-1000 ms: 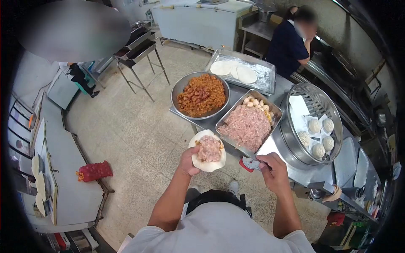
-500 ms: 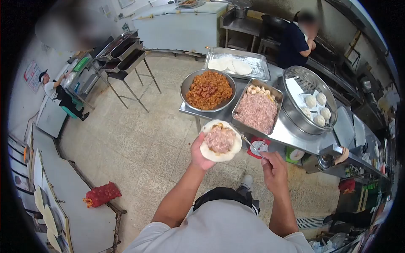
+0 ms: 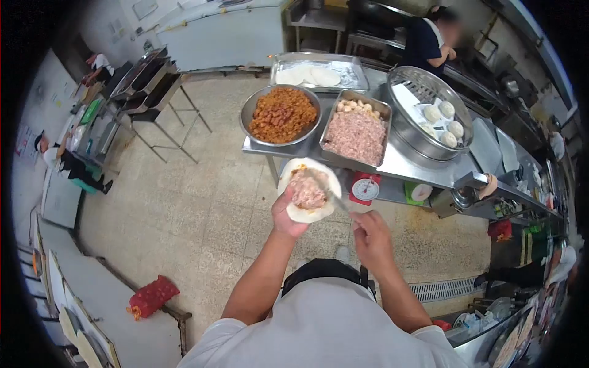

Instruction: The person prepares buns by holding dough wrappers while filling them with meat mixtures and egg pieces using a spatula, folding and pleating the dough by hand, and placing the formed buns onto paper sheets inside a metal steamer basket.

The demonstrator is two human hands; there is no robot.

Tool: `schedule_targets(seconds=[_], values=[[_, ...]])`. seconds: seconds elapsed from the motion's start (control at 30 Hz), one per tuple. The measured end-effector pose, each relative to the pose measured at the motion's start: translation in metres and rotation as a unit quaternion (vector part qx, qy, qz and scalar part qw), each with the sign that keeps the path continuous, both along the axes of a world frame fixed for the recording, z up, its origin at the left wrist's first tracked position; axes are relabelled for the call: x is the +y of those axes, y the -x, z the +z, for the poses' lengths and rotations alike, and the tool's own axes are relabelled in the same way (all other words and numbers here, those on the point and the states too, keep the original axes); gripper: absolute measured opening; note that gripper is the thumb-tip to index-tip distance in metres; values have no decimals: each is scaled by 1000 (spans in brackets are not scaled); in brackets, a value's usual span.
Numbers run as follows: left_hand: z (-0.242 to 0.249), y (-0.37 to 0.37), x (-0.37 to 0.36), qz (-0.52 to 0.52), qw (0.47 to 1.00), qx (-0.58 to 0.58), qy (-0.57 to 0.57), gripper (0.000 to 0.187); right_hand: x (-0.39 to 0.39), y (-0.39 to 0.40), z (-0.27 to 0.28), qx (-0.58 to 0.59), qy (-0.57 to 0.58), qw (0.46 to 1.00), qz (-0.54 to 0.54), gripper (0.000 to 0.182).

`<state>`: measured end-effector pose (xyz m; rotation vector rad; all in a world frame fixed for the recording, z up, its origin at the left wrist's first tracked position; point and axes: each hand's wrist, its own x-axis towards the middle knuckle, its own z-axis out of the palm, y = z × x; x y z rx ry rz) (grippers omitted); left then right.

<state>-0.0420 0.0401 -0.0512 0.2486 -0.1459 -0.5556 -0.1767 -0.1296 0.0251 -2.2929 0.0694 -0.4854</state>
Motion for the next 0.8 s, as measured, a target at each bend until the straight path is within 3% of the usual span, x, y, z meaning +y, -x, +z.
schedule_targets(seconds=[0.2, 0.3, 0.5, 0.67, 0.8], values=[[-8, 10, 7, -22, 999, 16, 31, 71, -21, 9, 15, 20, -7, 1000, -23, 27], [-8, 14, 7, -10, 998, 36, 43, 70, -21, 18, -3, 29, -8, 999, -27, 25], [-5, 10, 6, -17, 999, 30, -33, 69, -26, 29, -5, 37, -7, 999, -29, 26], [-4, 16, -2, -100, 994, 40, -24, 70, -34, 41, 2, 23, -39, 998, -31, 26], [-15, 18, -11, -125, 990, 55, -24, 70, -42, 51, -9, 38, 40, 998, -15, 26]])
